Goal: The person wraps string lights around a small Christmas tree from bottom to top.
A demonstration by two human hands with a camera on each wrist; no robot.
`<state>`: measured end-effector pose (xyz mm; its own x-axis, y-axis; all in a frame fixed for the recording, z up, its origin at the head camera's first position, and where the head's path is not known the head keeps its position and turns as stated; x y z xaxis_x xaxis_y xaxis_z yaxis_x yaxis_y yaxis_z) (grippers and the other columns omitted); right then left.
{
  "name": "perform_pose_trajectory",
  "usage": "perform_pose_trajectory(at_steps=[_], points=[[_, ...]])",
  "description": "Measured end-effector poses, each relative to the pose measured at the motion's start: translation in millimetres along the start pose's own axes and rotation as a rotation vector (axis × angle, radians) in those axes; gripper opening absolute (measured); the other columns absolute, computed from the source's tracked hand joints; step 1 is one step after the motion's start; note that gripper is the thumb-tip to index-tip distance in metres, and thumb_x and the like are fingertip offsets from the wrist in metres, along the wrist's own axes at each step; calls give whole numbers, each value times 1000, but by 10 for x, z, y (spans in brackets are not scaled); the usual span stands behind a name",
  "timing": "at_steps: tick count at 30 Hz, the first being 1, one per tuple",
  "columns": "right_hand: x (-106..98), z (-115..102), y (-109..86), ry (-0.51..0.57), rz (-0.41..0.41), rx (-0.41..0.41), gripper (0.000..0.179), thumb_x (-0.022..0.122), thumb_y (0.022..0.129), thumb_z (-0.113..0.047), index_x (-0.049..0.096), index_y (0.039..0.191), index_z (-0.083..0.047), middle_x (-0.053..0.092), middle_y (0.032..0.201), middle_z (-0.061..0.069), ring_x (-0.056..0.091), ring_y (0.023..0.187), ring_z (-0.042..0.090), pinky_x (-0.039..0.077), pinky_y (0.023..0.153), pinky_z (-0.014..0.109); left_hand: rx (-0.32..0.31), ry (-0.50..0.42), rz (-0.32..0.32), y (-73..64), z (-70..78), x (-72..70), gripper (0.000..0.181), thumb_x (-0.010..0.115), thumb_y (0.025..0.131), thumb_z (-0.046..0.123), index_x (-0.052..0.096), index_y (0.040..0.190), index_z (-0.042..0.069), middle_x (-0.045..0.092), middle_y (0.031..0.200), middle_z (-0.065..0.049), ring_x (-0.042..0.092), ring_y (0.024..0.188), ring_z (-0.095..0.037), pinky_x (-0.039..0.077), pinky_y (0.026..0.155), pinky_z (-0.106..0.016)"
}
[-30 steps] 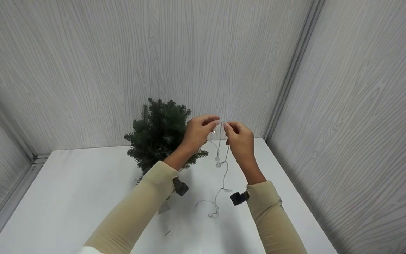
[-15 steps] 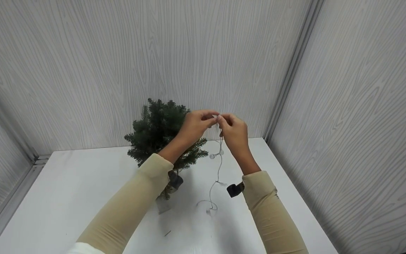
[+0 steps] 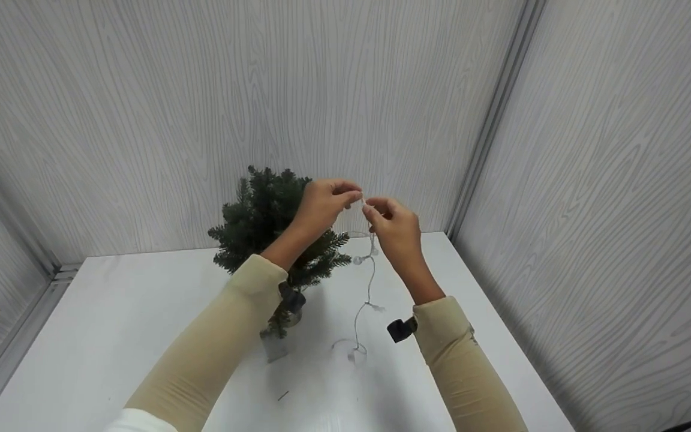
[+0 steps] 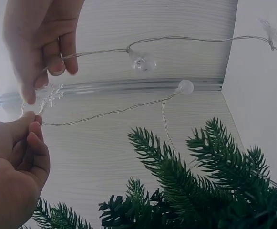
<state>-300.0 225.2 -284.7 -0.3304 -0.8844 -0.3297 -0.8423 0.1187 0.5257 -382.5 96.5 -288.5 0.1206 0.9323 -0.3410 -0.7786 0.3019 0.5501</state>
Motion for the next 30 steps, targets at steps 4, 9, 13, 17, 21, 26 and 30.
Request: perform_pose_trajectory(at_steps=[4, 9, 13, 17, 21, 26, 30], points=[[-34, 24, -117, -16, -15, 0, 22, 62, 93, -8, 66, 105, 10, 65, 88, 20, 63, 72, 28, 53, 66, 25, -8, 17, 20, 81, 48, -77, 14, 64, 93, 19, 74, 97, 10, 68, 84, 0, 59, 72, -7, 47, 63, -21], [-62, 40, -254, -8, -11, -12, 20, 62, 93, -7, 67, 103, 10, 65, 88, 22, 63, 74, 29, 52, 66, 20, -19, 81, -22, 239, 205, -185, 17, 62, 95, 20, 73, 104, 10, 70, 93, -2, 63, 78, -10, 49, 67, -21], [-49, 29, -294, 4, -19, -24, 18, 62, 93, -7, 67, 102, 8, 65, 88, 22, 64, 76, 30, 52, 68, 20, 5, 204, -78, 394, 317, -278, 18, 61, 95, 20, 73, 105, 11, 70, 100, -1, 64, 88, -9, 50, 75, -22], [-13, 18, -303, 23, -24, -17, 18, 62, 93, -7, 67, 102, 8, 65, 88, 25, 64, 75, 34, 53, 67, 22, 11, 329, -148, 536, 305, -332, 17, 60, 96, 19, 73, 105, 12, 69, 103, -1, 63, 92, -10, 50, 79, -24], [38, 8, -331, 22, -54, 1, 19, 60, 94, -8, 67, 104, 7, 65, 87, 21, 63, 75, 37, 53, 68, 26, -32, 387, -189, 623, 208, -381, 18, 60, 96, 19, 73, 105, 11, 68, 105, -2, 62, 92, -13, 50, 79, -28], [95, -30, -392, 0, -85, 28, 21, 60, 95, -10, 68, 107, 5, 66, 87, 16, 63, 76, 35, 51, 68, 24, -119, 367, -181, 687, 93, -506, 16, 62, 94, 18, 74, 103, 12, 68, 104, -2, 62, 94, -15, 50, 80, -30], [116, -85, -417, 5, -83, 28, 20, 60, 95, -9, 68, 105, 6, 66, 87, 21, 64, 76, 35, 51, 67, 22, -167, 317, -179, 772, 85, -625, 15, 64, 93, 17, 75, 102, 13, 69, 103, -2, 62, 96, -15, 50, 82, -30]])
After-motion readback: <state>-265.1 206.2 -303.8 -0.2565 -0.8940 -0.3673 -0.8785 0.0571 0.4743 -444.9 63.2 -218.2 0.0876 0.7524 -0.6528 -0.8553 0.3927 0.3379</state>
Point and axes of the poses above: each hand's wrist, its own y-axis towards the middle knuckle, its own x-axis out of the palm, z = x × y, the point moved 3 cm from there along y, towards the middle knuckle
